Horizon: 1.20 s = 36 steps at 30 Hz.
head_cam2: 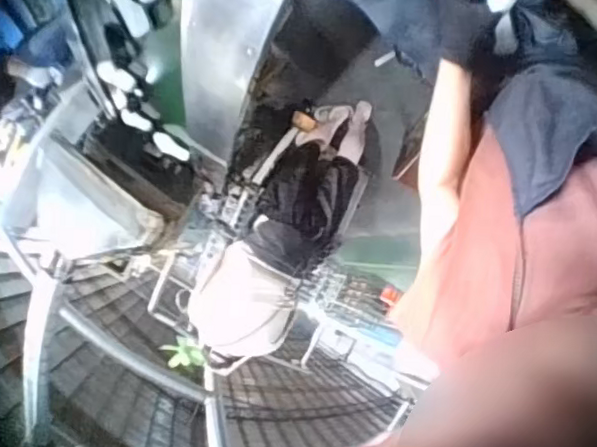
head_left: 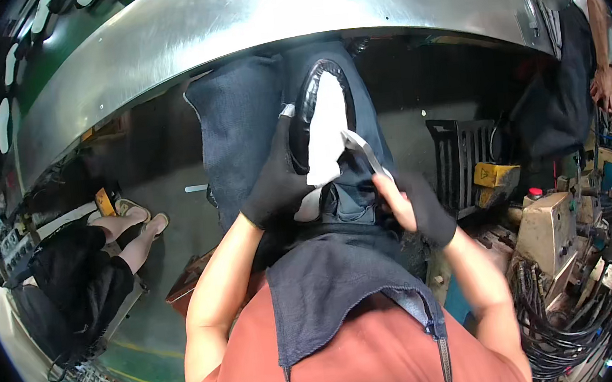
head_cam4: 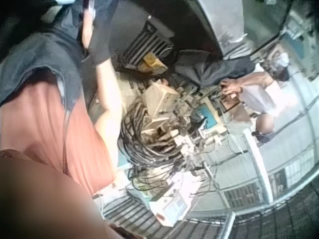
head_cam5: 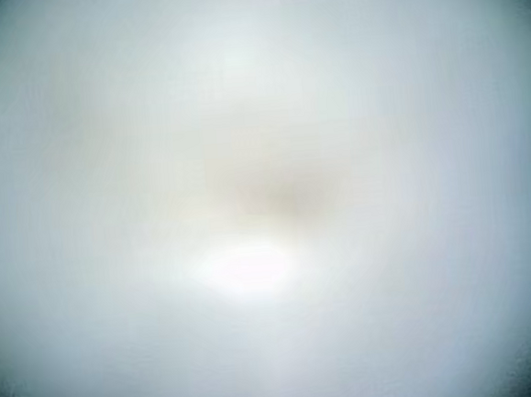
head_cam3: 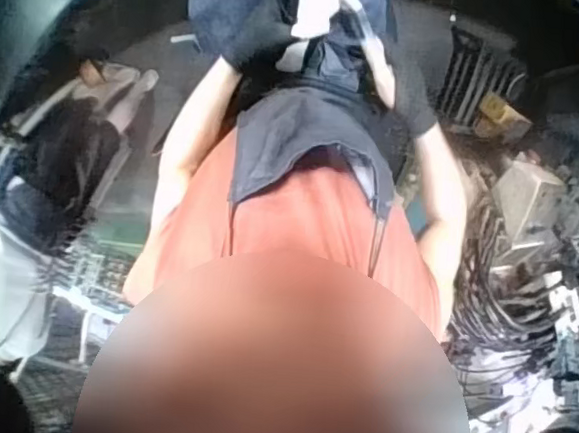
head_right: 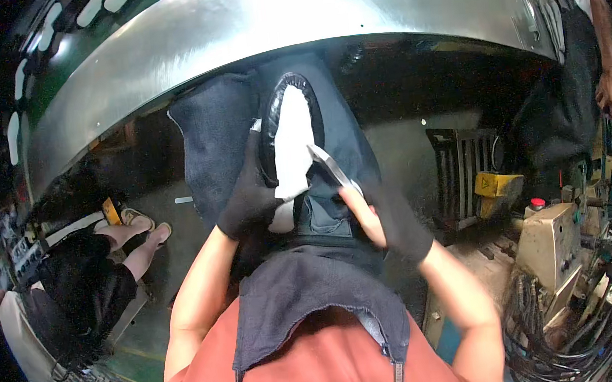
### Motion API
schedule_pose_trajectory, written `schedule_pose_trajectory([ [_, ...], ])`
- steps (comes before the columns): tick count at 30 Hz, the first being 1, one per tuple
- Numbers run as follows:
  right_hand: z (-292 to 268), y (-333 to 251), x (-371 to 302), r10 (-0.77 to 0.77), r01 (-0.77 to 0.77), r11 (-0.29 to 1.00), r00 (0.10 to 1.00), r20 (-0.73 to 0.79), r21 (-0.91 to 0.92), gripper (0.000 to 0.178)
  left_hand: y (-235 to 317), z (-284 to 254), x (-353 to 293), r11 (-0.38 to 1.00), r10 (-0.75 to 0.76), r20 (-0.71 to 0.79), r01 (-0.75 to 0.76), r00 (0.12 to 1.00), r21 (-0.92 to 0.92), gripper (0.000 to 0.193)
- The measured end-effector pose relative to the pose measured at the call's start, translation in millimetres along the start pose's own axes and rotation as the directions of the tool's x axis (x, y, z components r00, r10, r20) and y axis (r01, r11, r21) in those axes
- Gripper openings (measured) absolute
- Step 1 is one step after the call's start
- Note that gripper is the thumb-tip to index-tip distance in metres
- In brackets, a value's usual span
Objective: Pull the upper material over the last and trim excess using pliers and a knife.
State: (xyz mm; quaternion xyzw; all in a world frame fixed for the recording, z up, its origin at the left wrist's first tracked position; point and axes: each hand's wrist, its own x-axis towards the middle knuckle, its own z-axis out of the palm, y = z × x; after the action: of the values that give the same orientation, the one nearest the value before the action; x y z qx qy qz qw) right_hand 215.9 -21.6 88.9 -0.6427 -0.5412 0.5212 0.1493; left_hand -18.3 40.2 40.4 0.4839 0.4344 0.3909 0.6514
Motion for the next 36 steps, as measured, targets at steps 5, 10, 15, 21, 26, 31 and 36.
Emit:
schedule_pose_trajectory([
  [5,60.0,47.5,-36.0,0.353,-0.296,0.902,0.925,-0.144,0.314,0.055,17.5,-5.7,0.8,0.974,0.035,0.061,-0.048,0.998,0.220,0.108],
  [10,59.4,54.9,-25.7,0.336,-0.287,0.910,0.933,-0.128,0.299,0.055,14.6,5.4,14.1,0.934,-0.258,-0.040,0.238,0.965,-0.265,0.082],
  [15,53.5,69.3,12.6,0.539,-0.461,0.712,0.842,0.009,0.530,0.056,5.2,-8.8,125.5,0.907,-0.123,0.315,0.235,0.941,-0.350,0.085],
  [21,24.8,50.5,85.9,0.288,-0.180,0.886,0.936,-0.203,0.427,0.047,175.2,3.4,319.6,0.983,-0.008,0.084,0.023,0.996,-0.183,0.066],
  [26,20.5,79.9,125.2,0.407,-0.353,0.747,0.913,0.033,0.563,0.038,178.8,-32.8,389.6,0.816,0.193,0.381,-0.364,0.904,0.449,0.048],
  [31,-2.6,43.8,132.7,0.343,-0.243,0.746,0.938,-0.046,0.620,0.046,169.3,-80.3,406.0,-0.126,0.639,0.329,-0.327,0.695,0.937,0.056],
  [36,-0.3,58.4,134.5,0.395,-0.390,0.725,0.911,0.121,0.567,0.061,137.6,-61.7,416.7,0.518,0.481,-0.243,-0.049,0.842,0.854,0.095],
])
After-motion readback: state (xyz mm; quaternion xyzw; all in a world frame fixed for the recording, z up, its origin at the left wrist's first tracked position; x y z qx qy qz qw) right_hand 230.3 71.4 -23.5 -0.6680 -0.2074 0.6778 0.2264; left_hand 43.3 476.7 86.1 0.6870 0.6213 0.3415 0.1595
